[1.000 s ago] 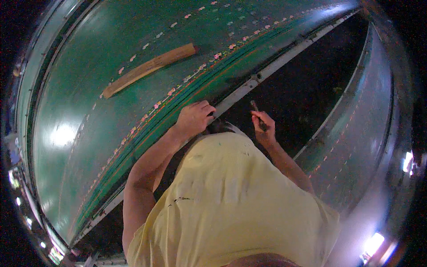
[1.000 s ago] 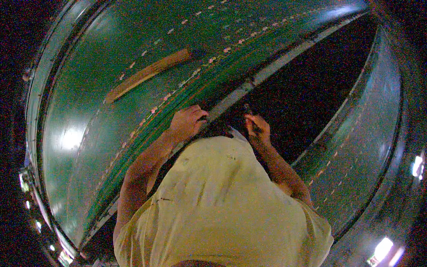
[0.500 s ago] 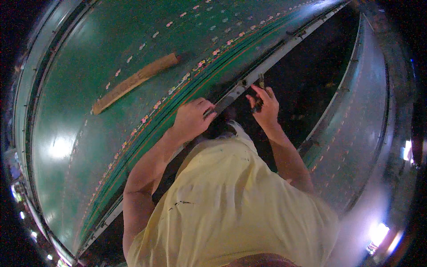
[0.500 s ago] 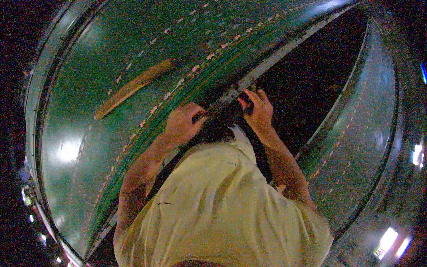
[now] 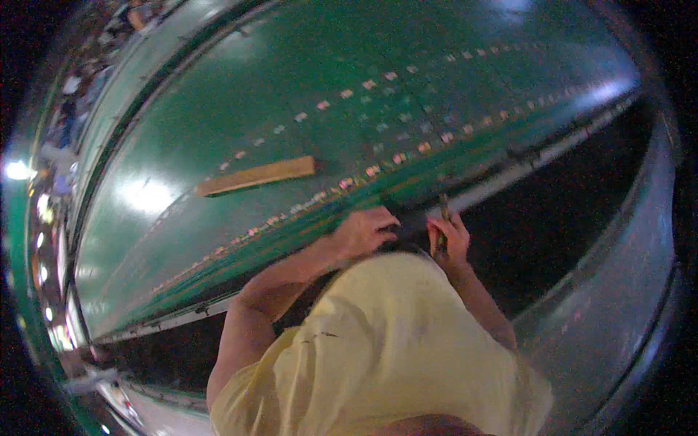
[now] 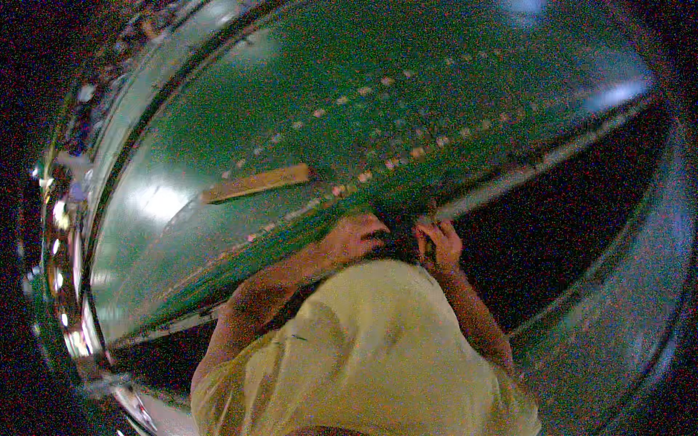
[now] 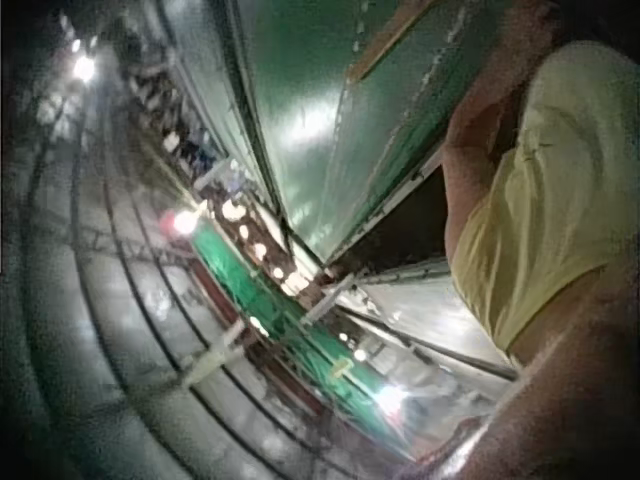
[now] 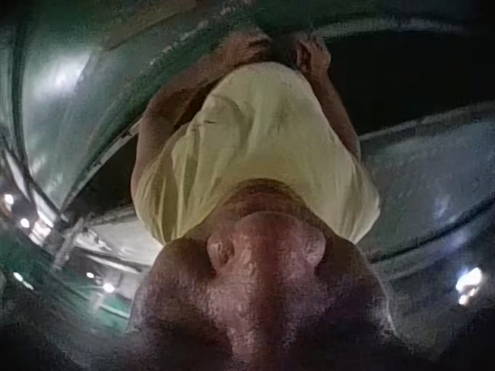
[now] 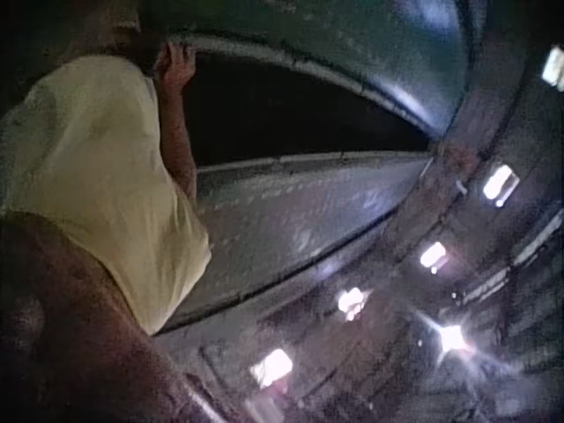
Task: The person uses a small tool to manipulate and place small pink components along a green conveyor belt. They repeatedly pick up and position the items in a linear sequence while moving along the belt.
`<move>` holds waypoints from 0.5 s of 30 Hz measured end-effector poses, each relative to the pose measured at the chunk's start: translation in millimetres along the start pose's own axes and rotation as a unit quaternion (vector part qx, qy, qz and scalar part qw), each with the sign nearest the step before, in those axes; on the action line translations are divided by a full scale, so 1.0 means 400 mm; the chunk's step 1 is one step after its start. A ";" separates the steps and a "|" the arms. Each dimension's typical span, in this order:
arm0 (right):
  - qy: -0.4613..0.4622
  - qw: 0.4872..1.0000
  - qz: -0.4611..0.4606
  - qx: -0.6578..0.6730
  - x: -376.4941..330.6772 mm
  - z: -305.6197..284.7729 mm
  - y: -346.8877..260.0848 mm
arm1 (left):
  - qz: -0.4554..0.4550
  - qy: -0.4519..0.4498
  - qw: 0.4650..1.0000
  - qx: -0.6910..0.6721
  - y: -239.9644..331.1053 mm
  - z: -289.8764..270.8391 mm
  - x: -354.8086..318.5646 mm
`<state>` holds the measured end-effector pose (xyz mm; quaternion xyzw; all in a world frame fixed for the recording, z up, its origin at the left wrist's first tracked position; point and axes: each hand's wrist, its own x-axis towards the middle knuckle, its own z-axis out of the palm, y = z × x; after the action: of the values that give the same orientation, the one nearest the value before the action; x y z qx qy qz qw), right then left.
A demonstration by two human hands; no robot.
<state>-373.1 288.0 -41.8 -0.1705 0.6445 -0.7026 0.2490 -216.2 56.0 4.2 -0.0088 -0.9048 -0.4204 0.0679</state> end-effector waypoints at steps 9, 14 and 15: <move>-0.142 0.979 -0.138 -0.043 0.152 0.000 -0.085 | -0.112 0.210 0.968 -0.078 0.173 -0.032 0.174; -0.204 0.891 -0.326 -0.242 0.200 0.038 -0.168 | -0.069 0.270 0.960 -0.013 0.159 -0.041 0.151; -0.195 0.894 -0.325 -0.238 0.208 0.043 -0.159 | -0.084 0.261 0.962 -0.008 0.155 -0.042 0.148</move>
<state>-439.9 229.4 16.3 -0.5583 0.6395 -0.5225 0.0796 -268.2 80.8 69.8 0.1769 -0.8496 -0.4198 0.2659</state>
